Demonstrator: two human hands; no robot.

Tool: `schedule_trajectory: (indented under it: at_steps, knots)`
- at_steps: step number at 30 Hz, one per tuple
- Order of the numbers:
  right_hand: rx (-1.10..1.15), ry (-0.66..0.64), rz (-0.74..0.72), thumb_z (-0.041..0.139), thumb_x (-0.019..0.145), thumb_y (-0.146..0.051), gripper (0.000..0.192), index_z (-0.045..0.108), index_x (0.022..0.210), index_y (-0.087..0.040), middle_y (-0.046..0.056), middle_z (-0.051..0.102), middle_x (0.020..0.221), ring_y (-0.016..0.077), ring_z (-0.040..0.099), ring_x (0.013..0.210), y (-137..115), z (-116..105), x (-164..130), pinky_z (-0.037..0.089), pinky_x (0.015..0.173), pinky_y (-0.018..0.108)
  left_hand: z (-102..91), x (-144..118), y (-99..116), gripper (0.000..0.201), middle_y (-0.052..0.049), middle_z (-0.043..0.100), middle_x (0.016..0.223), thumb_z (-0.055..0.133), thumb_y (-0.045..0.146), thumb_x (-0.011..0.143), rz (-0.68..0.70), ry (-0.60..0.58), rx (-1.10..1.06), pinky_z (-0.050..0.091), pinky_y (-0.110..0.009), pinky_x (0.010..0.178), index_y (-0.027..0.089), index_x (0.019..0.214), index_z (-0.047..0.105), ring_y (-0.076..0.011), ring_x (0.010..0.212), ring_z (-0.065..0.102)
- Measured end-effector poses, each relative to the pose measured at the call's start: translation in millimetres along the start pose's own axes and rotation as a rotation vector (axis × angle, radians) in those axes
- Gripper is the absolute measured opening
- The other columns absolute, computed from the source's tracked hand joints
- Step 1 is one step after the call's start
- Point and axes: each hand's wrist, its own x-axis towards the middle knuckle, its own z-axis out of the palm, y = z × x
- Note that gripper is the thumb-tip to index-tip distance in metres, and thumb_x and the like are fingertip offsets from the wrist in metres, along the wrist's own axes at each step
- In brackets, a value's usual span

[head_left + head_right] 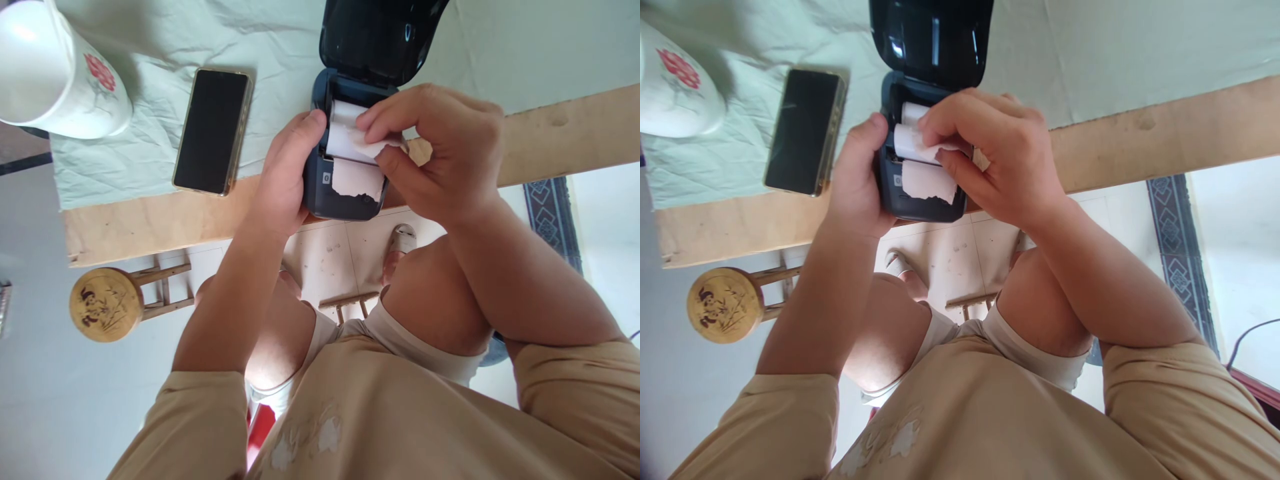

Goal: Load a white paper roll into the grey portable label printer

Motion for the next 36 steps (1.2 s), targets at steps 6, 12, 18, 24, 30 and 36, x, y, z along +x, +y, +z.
schedule_trajectory:
  at_steps: [6, 12, 18, 24, 30, 36]
  knots:
    - [0.0, -0.002, -0.002, 0.057, 0.076, -0.006, 0.021, 0.06, 0.088, -0.023, -0.005, 0.072, 0.095, 0.0139, 0.07, 0.092, -0.4, 0.0, 0.3, 0.055, 0.078, 0.028, -0.3, 0.3, 1.0, 0.023, -0.003, 0.046, 0.076, 0.053, 0.04, 0.086, 0.012, -0.008, -0.006, 0.045, -0.026, 0.069, 0.02, 0.076, 0.055, -0.0129, 0.072, 0.052]
    - [-0.005, 0.001, -0.003, 0.057, 0.076, -0.006, 0.02, 0.06, 0.087, -0.022, -0.005, 0.072, 0.094, 0.0146, 0.07, 0.092, -0.9, 0.0, -0.3, 0.055, 0.078, 0.028, -1.5, 0.1, 2.0, 0.022, -0.002, 0.043, 0.076, 0.054, 0.039, 0.086, 0.006, -0.003, -0.016, 0.041, -0.026, 0.065, 0.019, 0.076, 0.055, -0.0111, 0.068, 0.046]
    - [-0.017, -0.017, 0.01, 0.056, 0.079, -0.009, 0.018, 0.059, 0.088, -0.024, -0.005, 0.071, 0.094, 0.0134, 0.07, 0.093, 0.0, -1.4, 0.8, 0.056, 0.079, 0.028, -0.8, 0.3, 0.6, 0.024, -0.002, 0.043, 0.074, 0.054, 0.039, 0.086, 0.011, 0.0, -0.029, 0.04, -0.025, 0.066, 0.019, 0.072, 0.054, -0.0114, 0.069, 0.046]
    - [-0.019, -0.02, 0.01, 0.057, 0.077, -0.008, 0.019, 0.059, 0.088, -0.023, -0.006, 0.071, 0.09, 0.0129, 0.07, 0.092, -0.6, -1.8, 0.1, 0.055, 0.078, 0.027, -0.3, -0.4, 3.5, 0.023, 0.0, 0.041, 0.074, 0.056, 0.036, 0.086, -0.004, -0.006, -0.046, 0.042, -0.024, 0.069, 0.019, 0.072, 0.052, -0.0093, 0.068, 0.046]
    - [-0.014, -0.053, 0.024, 0.055, 0.077, -0.006, 0.02, 0.06, 0.089, -0.022, -0.005, 0.07, 0.092, 0.0128, 0.068, 0.092, 0.3, -2.7, 0.5, 0.054, 0.075, 0.026, 2.5, -1.8, 4.1, 0.022, 0.0, 0.044, 0.073, 0.054, 0.035, 0.087, -0.001, -0.018, -0.034, 0.046, -0.025, 0.072, 0.019, 0.072, 0.051, -0.0105, 0.067, 0.05]
    - [0.061, -0.112, 0.048, 0.056, 0.073, -0.004, 0.024, 0.061, 0.087, -0.024, -0.004, 0.07, 0.096, 0.0137, 0.066, 0.096, 2.4, -7.1, 1.5, 0.054, 0.082, 0.028, 13.3, -2.3, 3.0, 0.029, 0.0, 0.04, 0.062, 0.064, 0.033, 0.082, 0.058, 0.134, 0.045, 0.035, -0.026, 0.059, 0.02, 0.06, 0.05, -0.0105, 0.062, 0.042]
